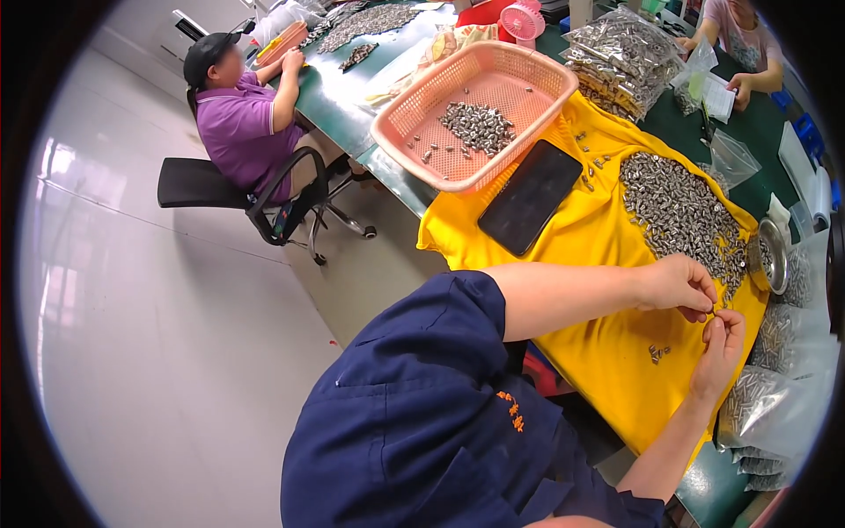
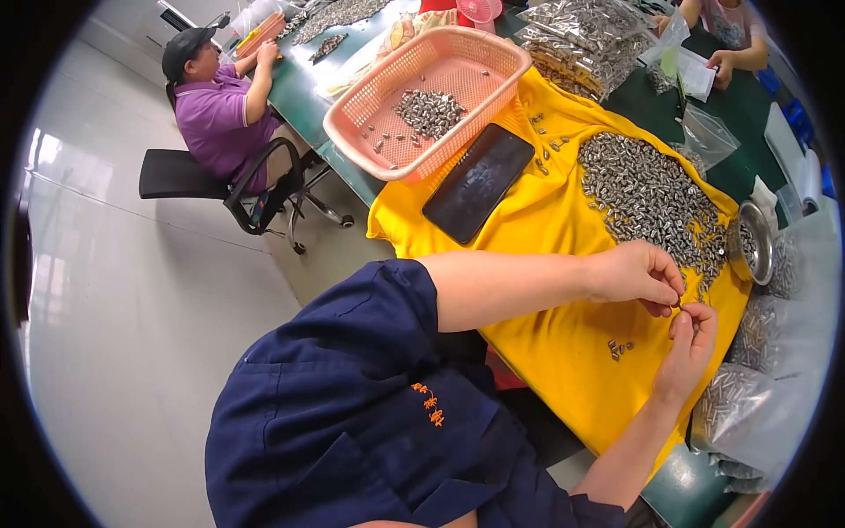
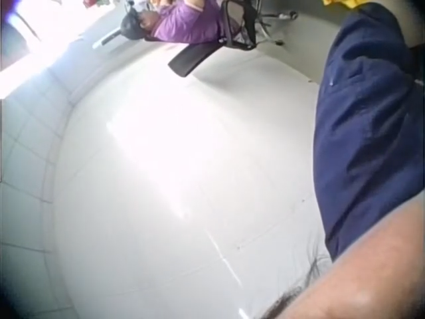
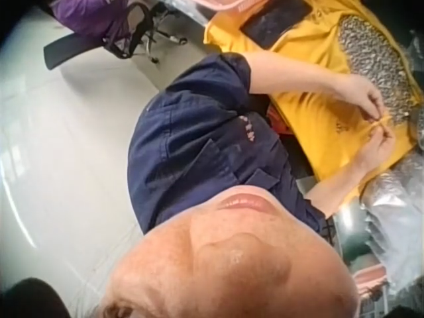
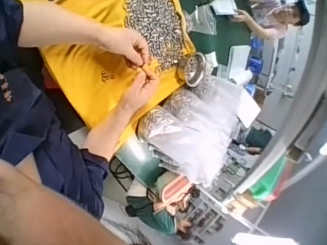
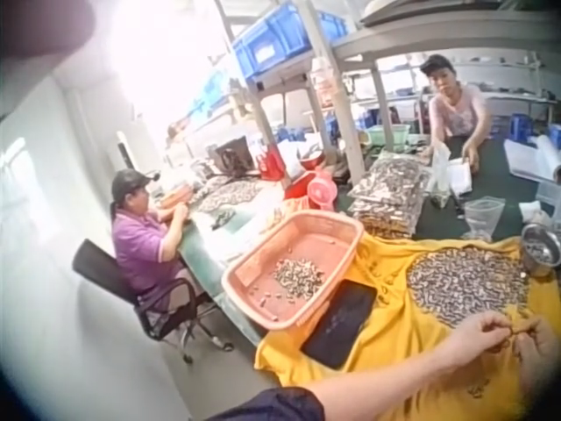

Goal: Sorting and inspecting small metal hardware components on a workbench in a manufacturing setting.

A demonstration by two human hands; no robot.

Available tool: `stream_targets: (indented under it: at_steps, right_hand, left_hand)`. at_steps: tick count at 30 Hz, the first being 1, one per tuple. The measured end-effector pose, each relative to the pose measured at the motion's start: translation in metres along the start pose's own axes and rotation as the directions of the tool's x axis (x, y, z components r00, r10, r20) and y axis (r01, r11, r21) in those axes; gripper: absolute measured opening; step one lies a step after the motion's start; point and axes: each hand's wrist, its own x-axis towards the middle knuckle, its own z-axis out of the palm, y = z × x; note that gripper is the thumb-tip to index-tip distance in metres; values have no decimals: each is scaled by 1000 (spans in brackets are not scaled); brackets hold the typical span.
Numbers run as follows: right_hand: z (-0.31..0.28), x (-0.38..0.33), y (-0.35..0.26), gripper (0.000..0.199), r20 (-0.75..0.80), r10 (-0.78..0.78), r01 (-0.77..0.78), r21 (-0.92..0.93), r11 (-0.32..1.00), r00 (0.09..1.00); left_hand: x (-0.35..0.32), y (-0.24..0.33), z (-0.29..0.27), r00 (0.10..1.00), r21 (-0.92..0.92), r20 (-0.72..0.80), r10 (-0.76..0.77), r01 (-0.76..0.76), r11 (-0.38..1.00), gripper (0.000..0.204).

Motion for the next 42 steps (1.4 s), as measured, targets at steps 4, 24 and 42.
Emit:
stream_targets:
  at_steps: [4,24,42]
  right_hand:
    - [-1,0,0,6,3,-21,21,-2,1000,1000]
    - [7,-4,-6,9,-7,-262,223,-502,835,965]
    - [2,-2,-9,7,136,-126,179,-530,829,983]
  left_hand:
    - [-1,1,1,1000,-17,12,-3,4,1000,9]
    - [-3,3,6,990,226,-15,141,-134,965,8]
    - [-1,11,-2,991,537,34,127,-125,834,6]
